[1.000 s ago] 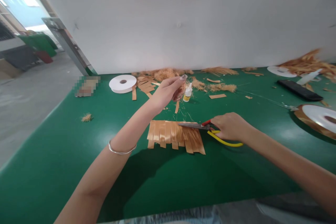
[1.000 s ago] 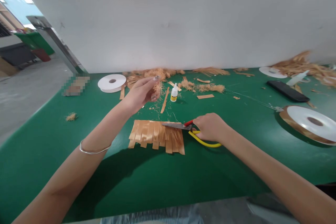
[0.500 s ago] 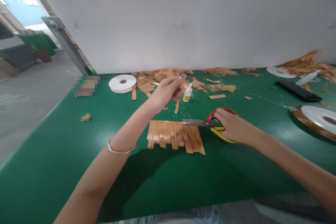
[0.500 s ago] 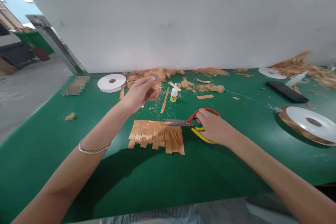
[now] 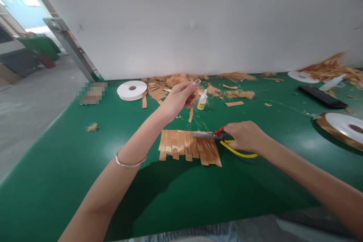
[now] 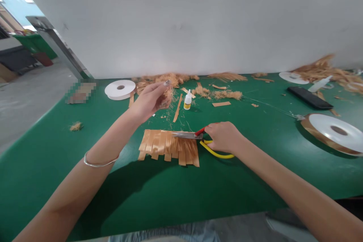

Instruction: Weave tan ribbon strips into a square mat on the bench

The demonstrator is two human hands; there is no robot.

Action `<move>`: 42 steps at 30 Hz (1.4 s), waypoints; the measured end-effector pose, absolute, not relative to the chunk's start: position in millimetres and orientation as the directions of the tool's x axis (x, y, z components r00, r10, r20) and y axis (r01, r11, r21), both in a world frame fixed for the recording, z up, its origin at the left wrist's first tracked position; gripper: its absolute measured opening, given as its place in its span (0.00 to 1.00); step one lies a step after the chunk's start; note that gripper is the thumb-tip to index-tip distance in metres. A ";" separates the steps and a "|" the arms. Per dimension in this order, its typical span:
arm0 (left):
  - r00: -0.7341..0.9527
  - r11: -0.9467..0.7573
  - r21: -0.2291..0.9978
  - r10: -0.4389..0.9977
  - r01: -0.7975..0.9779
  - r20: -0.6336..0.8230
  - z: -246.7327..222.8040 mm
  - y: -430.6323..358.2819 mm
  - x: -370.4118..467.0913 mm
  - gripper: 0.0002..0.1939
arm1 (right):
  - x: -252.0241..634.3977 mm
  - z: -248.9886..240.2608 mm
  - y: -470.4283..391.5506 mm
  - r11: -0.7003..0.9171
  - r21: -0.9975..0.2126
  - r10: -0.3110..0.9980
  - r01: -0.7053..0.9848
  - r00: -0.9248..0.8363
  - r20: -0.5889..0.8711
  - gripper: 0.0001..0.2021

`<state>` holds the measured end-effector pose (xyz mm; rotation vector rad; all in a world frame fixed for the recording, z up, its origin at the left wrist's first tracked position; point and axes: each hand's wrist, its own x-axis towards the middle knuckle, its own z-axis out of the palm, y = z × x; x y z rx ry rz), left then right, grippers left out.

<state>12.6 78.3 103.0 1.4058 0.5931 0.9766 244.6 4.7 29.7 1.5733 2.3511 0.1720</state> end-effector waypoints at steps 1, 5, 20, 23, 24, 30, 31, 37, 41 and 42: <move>0.513 -0.109 0.972 0.834 -0.207 0.203 103.1 78.3 12.7 0.18 | 243.2 30.3 5.2 0.394 0.275 0.916 0.877 -0.350 -0.197 0.13; 0.551 -0.113 0.966 0.804 -0.231 0.226 104.0 77.7 12.2 0.18 | 240.8 31.6 6.3 0.398 0.282 0.913 0.873 -0.346 -0.217 0.14; 0.570 -0.113 0.959 0.784 -0.261 0.247 102.6 78.6 10.9 0.18 | 237.5 33.4 6.0 0.413 0.287 0.904 0.865 -0.348 -0.249 0.11; 0.559 -0.099 0.956 0.793 -0.274 0.243 102.5 78.8 11.5 0.18 | 239.3 31.2 5.9 0.419 0.273 0.902 0.866 -0.362 -0.236 0.11; 0.556 -0.092 0.957 0.796 -0.276 0.238 102.5 78.8 11.6 0.18 | 239.7 30.9 5.7 0.421 0.268 0.901 0.867 -0.365 -0.233 0.11; 0.561 -0.080 0.962 0.798 -0.263 0.219 103.4 77.9 11.5 0.19 | 239.8 32.2 4.5 0.424 0.270 0.901 0.864 -0.373 -0.222 0.10; 0.561 -0.082 0.963 0.799 -0.256 0.217 103.7 77.6 11.5 0.19 | 239.8 32.5 4.4 0.425 0.270 0.901 0.864 -0.373 -0.223 0.10; 0.551 -0.085 0.969 0.809 -0.232 0.203 105.0 76.5 12.6 0.18 | 240.8 32.5 4.2 0.416 0.240 0.904 0.877 -0.371 -0.212 0.09; 0.566 -0.092 0.968 0.796 -0.234 0.213 103.4 77.3 11.9 0.18 | 241.0 33.0 4.1 0.418 0.246 0.902 0.875 -0.367 -0.228 0.10; 0.571 -0.096 0.966 0.791 -0.238 0.219 102.6 77.8 11.6 0.18 | 240.9 33.1 4.2 0.419 0.251 0.901 0.873 -0.365 -0.235 0.10</move>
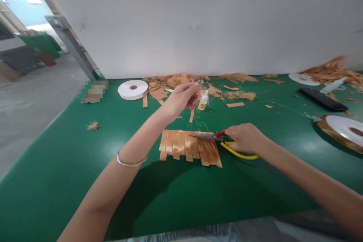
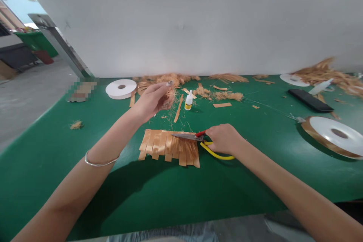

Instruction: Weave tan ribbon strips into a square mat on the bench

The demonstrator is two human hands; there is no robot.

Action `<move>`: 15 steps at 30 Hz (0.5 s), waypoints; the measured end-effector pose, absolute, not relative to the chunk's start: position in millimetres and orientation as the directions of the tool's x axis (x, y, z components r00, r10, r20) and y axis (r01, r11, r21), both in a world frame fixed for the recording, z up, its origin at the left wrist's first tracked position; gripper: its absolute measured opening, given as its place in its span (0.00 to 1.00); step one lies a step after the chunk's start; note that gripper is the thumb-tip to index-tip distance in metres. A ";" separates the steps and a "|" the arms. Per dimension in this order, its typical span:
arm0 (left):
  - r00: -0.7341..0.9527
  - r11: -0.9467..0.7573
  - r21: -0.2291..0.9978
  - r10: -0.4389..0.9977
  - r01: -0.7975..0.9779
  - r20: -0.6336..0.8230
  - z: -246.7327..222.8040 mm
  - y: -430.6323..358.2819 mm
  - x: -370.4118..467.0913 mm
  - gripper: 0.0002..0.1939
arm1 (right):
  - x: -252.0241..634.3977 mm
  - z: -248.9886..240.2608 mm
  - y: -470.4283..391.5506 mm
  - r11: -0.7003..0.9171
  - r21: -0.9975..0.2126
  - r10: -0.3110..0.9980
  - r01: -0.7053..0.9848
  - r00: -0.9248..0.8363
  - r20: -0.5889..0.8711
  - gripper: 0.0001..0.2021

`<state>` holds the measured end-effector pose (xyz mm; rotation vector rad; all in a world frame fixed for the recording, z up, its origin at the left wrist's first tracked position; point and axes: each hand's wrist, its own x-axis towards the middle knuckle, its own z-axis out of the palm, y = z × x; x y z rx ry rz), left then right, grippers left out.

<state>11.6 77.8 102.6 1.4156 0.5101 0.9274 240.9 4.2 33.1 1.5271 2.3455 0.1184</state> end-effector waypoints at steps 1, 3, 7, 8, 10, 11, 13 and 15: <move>0.575 -0.100 0.965 0.786 -0.244 0.227 101.9 78.4 11.4 0.18 | 240.7 33.1 4.2 0.420 0.257 0.900 0.871 -0.364 -0.239 0.10; 0.580 -0.103 0.962 0.780 -0.252 0.236 100.5 79.4 11.3 0.18 | 240.5 33.0 4.4 0.419 0.267 0.901 0.868 -0.361 -0.241 0.11; 0.573 -0.091 0.964 0.789 -0.250 0.223 99.4 80.0 12.0 0.19 | 240.5 33.1 4.5 0.418 0.264 0.902 0.870 -0.363 -0.233 0.11; 0.571 -0.087 0.965 0.792 -0.246 0.217 99.4 79.9 12.2 0.19 | 240.6 33.5 4.4 0.418 0.260 0.902 0.870 -0.364 -0.232 0.11; 0.568 -0.086 0.966 0.794 -0.245 0.214 99.3 79.6 12.6 0.18 | 240.8 34.3 4.0 0.416 0.257 0.903 0.872 -0.363 -0.232 0.10; 0.568 -0.087 0.965 0.794 -0.246 0.217 99.1 79.5 12.7 0.18 | 240.9 34.7 3.7 0.416 0.258 0.903 0.872 -0.362 -0.232 0.10; 0.565 -0.089 0.964 0.795 -0.250 0.220 98.7 79.7 12.9 0.18 | 241.1 35.1 3.4 0.412 0.256 0.904 0.874 -0.358 -0.234 0.10; 0.559 -0.083 0.966 0.802 -0.244 0.210 98.3 80.4 12.9 0.18 | 241.7 35.4 3.3 0.400 0.244 0.909 0.883 -0.348 -0.232 0.11</move>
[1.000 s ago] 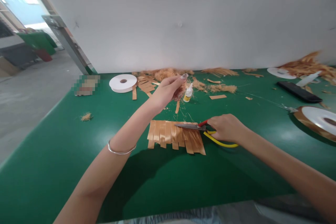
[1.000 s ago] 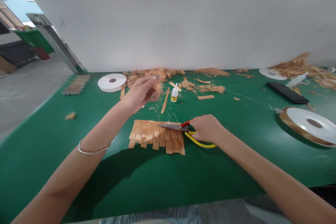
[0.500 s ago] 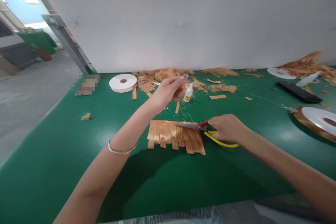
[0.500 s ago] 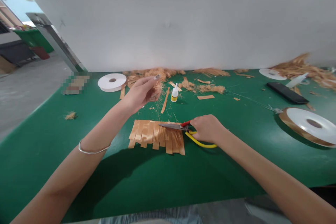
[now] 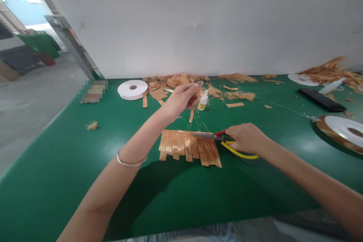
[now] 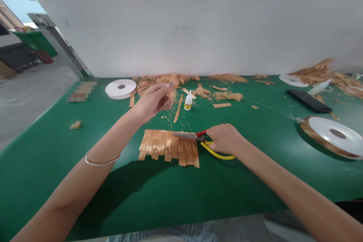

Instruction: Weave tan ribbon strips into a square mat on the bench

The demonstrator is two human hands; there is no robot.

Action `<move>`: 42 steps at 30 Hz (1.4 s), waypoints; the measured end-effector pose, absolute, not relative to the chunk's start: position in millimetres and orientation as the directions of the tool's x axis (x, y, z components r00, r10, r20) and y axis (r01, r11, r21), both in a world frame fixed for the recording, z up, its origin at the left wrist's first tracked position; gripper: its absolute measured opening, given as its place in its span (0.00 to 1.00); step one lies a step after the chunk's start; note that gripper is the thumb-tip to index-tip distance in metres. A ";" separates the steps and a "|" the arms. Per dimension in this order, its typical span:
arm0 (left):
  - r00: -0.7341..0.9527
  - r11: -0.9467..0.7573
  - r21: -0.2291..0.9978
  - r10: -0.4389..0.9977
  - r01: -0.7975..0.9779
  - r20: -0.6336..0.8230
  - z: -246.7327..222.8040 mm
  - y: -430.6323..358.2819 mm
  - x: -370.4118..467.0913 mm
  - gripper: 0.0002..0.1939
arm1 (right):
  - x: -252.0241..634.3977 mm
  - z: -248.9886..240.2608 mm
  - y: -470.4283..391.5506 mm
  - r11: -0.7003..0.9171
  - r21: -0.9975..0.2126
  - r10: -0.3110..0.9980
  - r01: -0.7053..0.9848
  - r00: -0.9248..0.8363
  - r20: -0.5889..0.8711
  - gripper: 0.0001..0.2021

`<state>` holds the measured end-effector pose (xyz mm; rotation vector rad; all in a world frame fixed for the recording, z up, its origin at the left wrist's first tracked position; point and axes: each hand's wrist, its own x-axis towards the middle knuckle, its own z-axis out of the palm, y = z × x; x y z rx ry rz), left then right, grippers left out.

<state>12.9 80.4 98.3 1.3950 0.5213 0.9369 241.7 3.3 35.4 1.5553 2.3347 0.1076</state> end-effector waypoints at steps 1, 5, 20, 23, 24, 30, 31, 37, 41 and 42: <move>0.554 -0.079 0.967 0.807 -0.240 0.204 98.3 80.8 12.8 0.18 | 242.1 35.6 3.4 0.389 0.233 0.913 0.891 -0.339 -0.227 0.11; 0.542 -0.072 0.968 0.817 -0.242 0.196 99.6 82.5 11.0 0.17 | 244.0 38.1 3.6 0.337 0.175 0.933 0.925 -0.303 -0.195 0.11; 0.526 -0.259 0.964 0.812 -0.064 0.254 99.2 88.1 3.2 0.19 | 248.8 38.4 2.2 0.250 0.068 0.963 0.966 -0.241 -0.121 0.25; 0.510 -0.309 0.939 0.838 0.153 0.193 93.7 96.0 -4.1 0.15 | 254.0 44.2 6.1 0.216 0.080 0.975 0.973 -0.212 -0.063 0.26; 0.516 -0.272 0.939 0.847 0.212 0.129 90.4 98.8 -6.6 0.12 | 255.4 46.2 7.7 0.202 0.084 0.979 0.976 -0.200 -0.039 0.25; 0.675 0.099 0.963 0.695 0.252 -0.248 70.2 107.9 -11.2 0.17 | 261.3 47.9 17.2 0.179 0.078 0.976 0.981 -0.187 0.110 0.23; 0.697 0.097 0.965 0.674 0.245 -0.245 68.3 108.3 -11.0 0.14 | 262.7 45.9 18.7 0.192 0.060 0.970 0.980 -0.198 0.139 0.22; 0.679 -0.051 0.964 0.720 0.260 -0.144 65.0 112.6 -14.5 0.16 | 273.5 28.7 26.5 0.327 -0.057 0.916 0.943 -0.302 0.263 0.12; 0.612 -0.035 0.974 0.783 0.226 -0.114 66.3 113.3 -14.5 0.14 | 275.6 21.1 28.8 0.350 -0.041 0.894 0.936 -0.321 0.313 0.11; 0.586 -0.035 0.974 0.803 0.225 -0.106 66.2 113.6 -14.3 0.14 | 275.8 19.4 29.1 0.345 -0.029 0.890 0.938 -0.317 0.328 0.14</move>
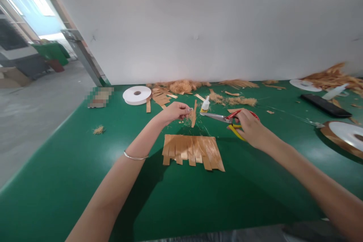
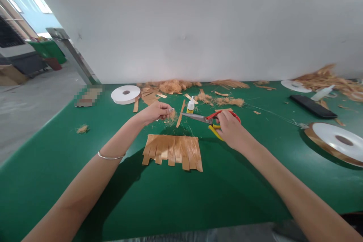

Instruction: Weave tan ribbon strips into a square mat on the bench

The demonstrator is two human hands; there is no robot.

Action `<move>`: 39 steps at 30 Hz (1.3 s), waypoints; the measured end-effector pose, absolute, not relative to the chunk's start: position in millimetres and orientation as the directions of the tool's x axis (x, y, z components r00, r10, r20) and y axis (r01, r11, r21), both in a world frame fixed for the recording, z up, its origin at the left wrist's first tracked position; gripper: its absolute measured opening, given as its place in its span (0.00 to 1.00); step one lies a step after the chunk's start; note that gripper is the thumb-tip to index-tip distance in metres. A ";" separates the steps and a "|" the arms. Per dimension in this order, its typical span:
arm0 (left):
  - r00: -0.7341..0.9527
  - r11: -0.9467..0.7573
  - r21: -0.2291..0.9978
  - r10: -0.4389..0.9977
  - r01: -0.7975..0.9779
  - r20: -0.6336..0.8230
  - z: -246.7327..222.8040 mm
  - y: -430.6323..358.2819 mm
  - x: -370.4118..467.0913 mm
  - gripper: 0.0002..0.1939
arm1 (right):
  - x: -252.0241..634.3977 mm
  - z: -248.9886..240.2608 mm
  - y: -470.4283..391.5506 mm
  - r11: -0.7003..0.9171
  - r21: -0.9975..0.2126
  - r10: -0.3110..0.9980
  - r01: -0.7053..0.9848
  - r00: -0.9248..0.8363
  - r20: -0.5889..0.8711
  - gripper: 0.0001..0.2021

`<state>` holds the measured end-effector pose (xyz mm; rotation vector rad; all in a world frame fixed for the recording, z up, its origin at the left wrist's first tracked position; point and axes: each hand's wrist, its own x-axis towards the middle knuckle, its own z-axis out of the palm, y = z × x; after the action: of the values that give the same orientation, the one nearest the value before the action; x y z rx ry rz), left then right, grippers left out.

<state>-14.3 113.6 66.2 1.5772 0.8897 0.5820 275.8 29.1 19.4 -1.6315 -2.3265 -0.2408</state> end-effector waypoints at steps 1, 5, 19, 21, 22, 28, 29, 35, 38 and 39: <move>0.562 -0.038 0.974 0.822 0.224 -0.097 65.8 114.3 -14.3 0.14 | 276.3 17.6 29.2 0.335 -0.024 0.888 0.942 -0.307 0.341 0.17; 0.471 -0.078 0.981 0.882 0.178 -0.016 60.9 125.2 -19.1 0.17 | 287.6 10.4 27.6 0.253 -0.048 0.905 0.966 -0.219 0.364 0.26; 0.360 -0.235 0.938 0.923 0.253 0.134 38.2 162.6 -13.7 0.07 | 373.7 18.4 10.3 -0.064 0.024 0.953 0.998 0.054 0.299 0.10; 0.417 -0.266 0.914 0.901 0.306 0.122 39.2 163.5 -16.1 0.06 | 375.4 23.2 13.5 -0.062 0.031 0.965 0.998 0.052 0.259 0.09; 0.455 -0.280 0.899 0.884 0.338 0.104 40.6 163.8 -17.5 0.10 | 377.2 25.0 16.2 -0.070 0.031 0.973 0.997 0.061 0.224 0.08; 0.465 -0.382 0.730 0.880 0.567 0.100 50.9 166.1 -23.5 0.13 | 402.3 22.9 36.9 -0.198 0.039 0.980 0.979 0.197 0.038 0.04; 0.440 -0.394 0.692 0.890 0.604 0.123 51.9 167.2 -24.1 0.13 | 407.0 21.5 39.6 -0.218 0.042 0.976 0.975 0.217 0.029 0.04; 0.419 -0.451 0.537 0.888 0.713 0.189 55.5 174.8 -23.5 0.07 | 430.2 14.7 53.5 -0.337 0.046 0.939 0.940 0.339 -0.052 0.09; 0.445 -0.470 0.539 0.876 0.699 0.187 56.5 174.3 -22.2 0.06 | 444.5 11.6 59.4 -0.371 0.040 0.926 0.928 0.373 -0.053 0.08; 0.441 -0.465 0.548 0.878 0.695 0.186 56.8 173.1 -22.4 0.06 | 449.8 11.1 60.3 -0.383 0.041 0.923 0.923 0.385 -0.025 0.09</move>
<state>-22.4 173.1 56.8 2.3059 1.3330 0.6385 449.8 60.3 11.1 -2.6533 -1.7697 -0.0028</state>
